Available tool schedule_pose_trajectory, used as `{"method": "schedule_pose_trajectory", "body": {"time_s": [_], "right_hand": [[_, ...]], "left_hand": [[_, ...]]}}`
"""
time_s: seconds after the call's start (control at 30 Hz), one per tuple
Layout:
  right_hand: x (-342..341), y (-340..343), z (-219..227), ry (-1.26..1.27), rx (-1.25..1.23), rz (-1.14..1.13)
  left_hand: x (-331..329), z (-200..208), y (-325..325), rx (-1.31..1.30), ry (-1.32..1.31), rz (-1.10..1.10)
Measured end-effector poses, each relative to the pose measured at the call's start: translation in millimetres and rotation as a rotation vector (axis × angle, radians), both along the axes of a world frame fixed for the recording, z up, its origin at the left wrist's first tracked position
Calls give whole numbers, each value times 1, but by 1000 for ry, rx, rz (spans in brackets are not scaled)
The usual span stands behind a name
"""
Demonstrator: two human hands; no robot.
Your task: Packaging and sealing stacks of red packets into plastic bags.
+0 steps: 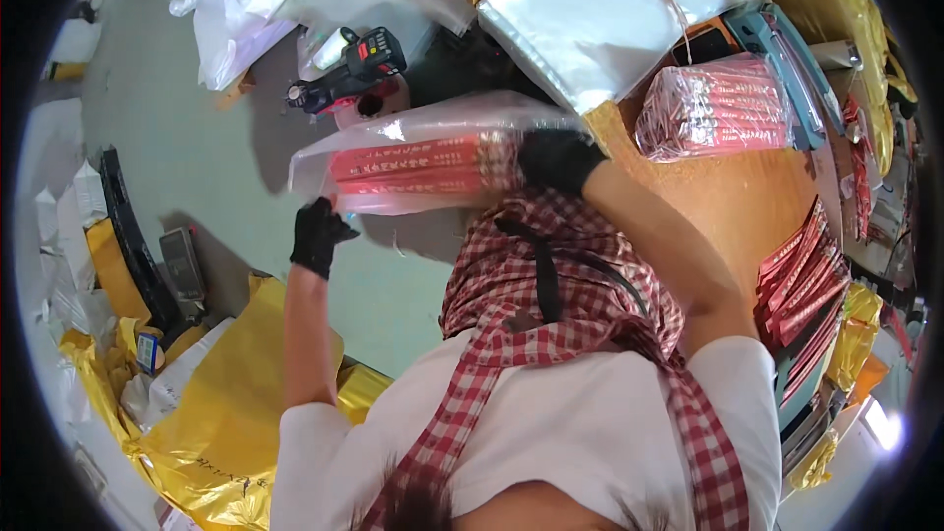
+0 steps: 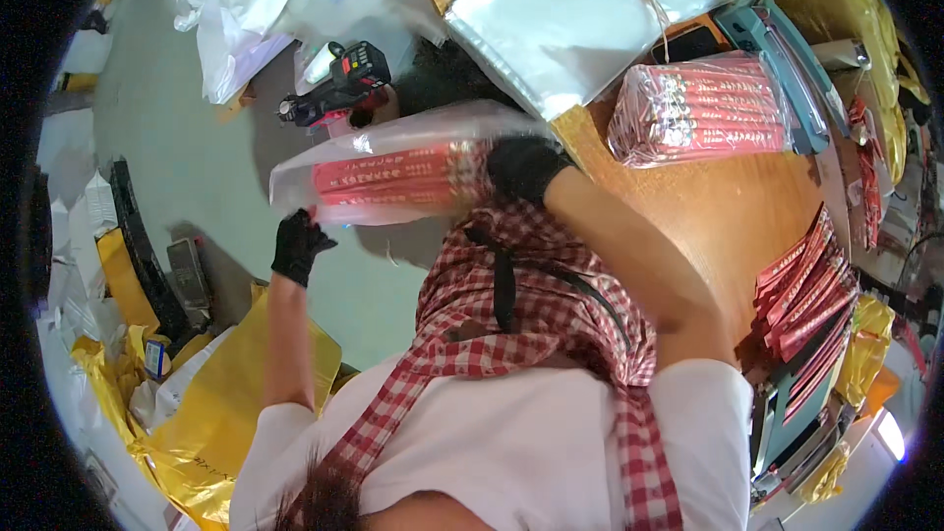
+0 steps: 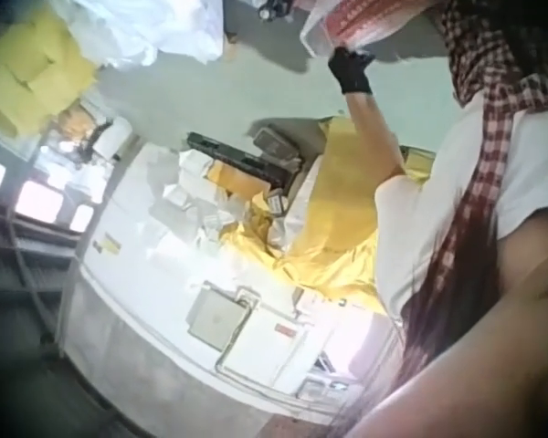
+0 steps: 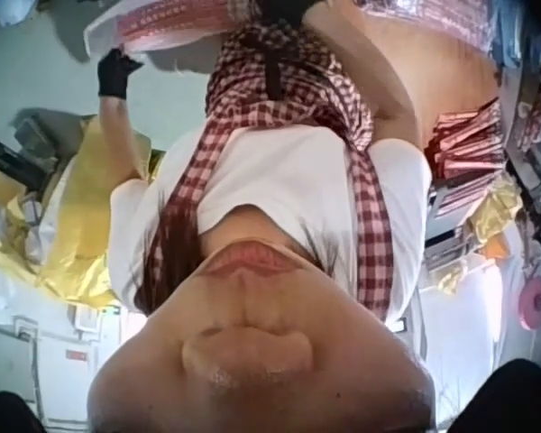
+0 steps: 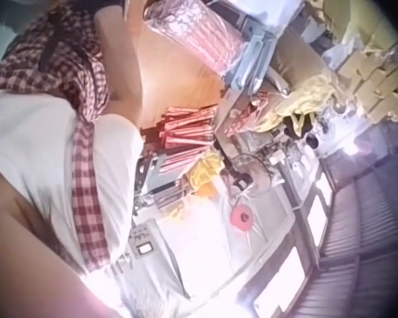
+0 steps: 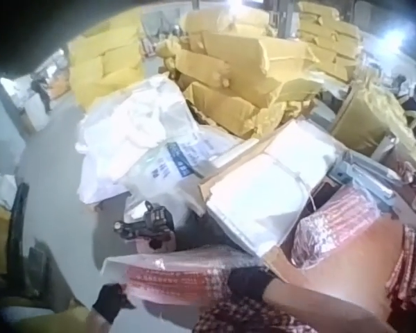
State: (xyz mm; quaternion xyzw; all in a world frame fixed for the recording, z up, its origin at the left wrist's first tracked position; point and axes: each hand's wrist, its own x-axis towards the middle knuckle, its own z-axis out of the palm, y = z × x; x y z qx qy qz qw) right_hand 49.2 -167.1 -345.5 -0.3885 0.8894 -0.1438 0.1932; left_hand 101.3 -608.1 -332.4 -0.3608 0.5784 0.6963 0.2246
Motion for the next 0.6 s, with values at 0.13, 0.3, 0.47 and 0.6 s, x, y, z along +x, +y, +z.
{"method": "schedule_pose_trajectory", "body": {"time_s": [0.13, 0.3, 0.47, 0.6], "right_hand": [[-42, -11, 83, 515, -10, -69], [-41, -19, 88, 656, 190, -95], [-11, -5, 80, 438, 104, -225], [48, 19, 66, 374, 81, -267]], "left_hand": [[17, 39, -20, -58, 61, 109], [25, 29, -6, -177, 104, 49], [20, 26, 7, -244, 130, 21], [-16, 37, 19, -200, 440, 45]]}}
